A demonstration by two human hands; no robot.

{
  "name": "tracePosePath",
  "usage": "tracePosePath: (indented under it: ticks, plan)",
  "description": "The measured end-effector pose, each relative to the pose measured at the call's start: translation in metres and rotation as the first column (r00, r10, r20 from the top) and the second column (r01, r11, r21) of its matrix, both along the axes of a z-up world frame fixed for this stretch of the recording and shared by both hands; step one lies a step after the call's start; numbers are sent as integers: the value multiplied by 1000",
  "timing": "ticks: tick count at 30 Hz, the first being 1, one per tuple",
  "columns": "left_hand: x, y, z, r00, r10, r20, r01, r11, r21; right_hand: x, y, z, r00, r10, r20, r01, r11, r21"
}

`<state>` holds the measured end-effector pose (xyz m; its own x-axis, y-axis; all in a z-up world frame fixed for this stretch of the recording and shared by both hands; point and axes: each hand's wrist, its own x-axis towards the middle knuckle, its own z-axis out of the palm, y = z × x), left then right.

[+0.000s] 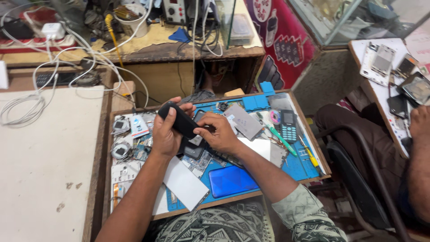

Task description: The person disassembles a black feature phone, removes the battery, and navigates the menu. They then reassemble the phone and connect a charging cable. Finally, they pick up a disassembled smartphone and use a tool to adjust internal components.

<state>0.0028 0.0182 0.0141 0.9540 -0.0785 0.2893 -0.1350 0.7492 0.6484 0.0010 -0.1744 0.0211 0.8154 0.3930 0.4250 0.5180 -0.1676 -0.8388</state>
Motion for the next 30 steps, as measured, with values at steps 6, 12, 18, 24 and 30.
tracePosePath:
  ticks: [6,12,18,24,30]
  plan:
    - [-4,-4,-13,952,216,216,-305,719,624,15,9,-18,984,-44,174,18,989,144]
    - [0,9,-36,859,316,403,-507,636,582,11,6,-33,992,-106,66,95,983,156]
    - [4,14,-46,871,286,399,-469,726,504,3,1,-20,993,-119,-6,119,989,82]
    - [10,42,-54,883,302,360,-469,602,646,7,-3,-25,993,-31,110,22,996,81]
    - [29,51,-94,805,367,467,-586,617,525,0,-8,-25,927,-63,370,117,985,-126]
